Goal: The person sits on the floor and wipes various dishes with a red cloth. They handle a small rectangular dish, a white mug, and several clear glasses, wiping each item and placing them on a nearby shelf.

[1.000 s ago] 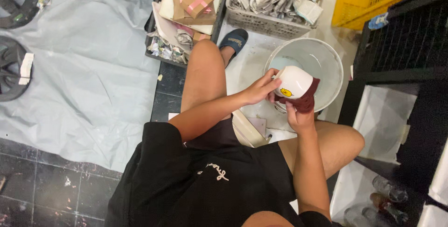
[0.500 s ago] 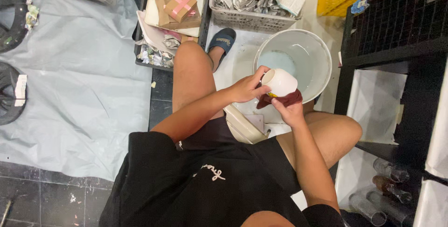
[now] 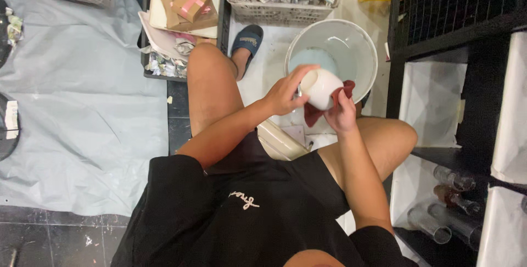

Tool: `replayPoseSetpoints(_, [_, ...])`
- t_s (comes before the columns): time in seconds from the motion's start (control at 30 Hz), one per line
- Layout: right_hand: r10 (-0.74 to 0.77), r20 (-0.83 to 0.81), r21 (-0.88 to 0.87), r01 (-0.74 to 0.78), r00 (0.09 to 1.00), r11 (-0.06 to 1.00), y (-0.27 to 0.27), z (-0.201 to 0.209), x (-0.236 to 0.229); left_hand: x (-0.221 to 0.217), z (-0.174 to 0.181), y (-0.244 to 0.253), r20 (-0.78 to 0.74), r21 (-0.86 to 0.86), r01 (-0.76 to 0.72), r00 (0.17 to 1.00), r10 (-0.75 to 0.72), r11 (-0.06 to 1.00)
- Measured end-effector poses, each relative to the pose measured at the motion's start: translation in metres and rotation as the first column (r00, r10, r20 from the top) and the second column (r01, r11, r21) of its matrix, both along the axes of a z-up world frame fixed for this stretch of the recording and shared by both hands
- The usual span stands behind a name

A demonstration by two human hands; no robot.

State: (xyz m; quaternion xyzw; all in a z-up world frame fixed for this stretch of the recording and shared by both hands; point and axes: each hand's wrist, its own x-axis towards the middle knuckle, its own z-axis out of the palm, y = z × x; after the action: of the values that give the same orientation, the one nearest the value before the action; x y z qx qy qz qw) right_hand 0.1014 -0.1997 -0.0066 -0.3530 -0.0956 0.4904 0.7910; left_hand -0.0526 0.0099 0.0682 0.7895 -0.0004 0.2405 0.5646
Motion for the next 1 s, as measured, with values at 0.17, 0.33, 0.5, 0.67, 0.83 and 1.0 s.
replayPoseSetpoints(0.17, [-0.112,0.264,-0.021,0.122,0.958,0.992,0.006,-0.001,-0.006,0.015,0.002,-0.009,-0.166,-0.142,-0.159,0.977,0.135,0.977])
replayPoseSetpoints(0.33, [0.157,0.798,-0.295,0.150,0.581,0.944,0.026,0.047,-0.023,0.019,-0.010,-0.008,-0.186,-0.390,-0.062,0.982,-0.012,0.919])
replayPoseSetpoints(0.5, [0.287,0.947,-0.309,0.173,0.143,0.935,0.051,0.084,-0.037,0.026,-0.040,-0.011,-0.211,-0.453,-0.141,0.976,0.048,0.880])
replayPoseSetpoints(0.67, [0.120,0.874,-0.209,0.141,0.472,0.968,0.044,0.057,-0.039,0.026,-0.043,0.000,-0.117,-0.584,0.026,0.986,-0.115,0.811])
replayPoseSetpoints(0.83, [0.032,0.472,-0.152,0.046,0.881,0.987,0.022,-0.008,-0.028,0.018,-0.017,0.009,-0.080,-0.576,0.134,0.972,-0.219,0.806])
replayPoseSetpoints(1.0, [-0.027,0.103,-0.046,0.032,0.994,0.998,0.005,-0.026,-0.013,0.019,0.004,0.015,-0.020,-0.467,0.241,0.959,-0.283,0.851])
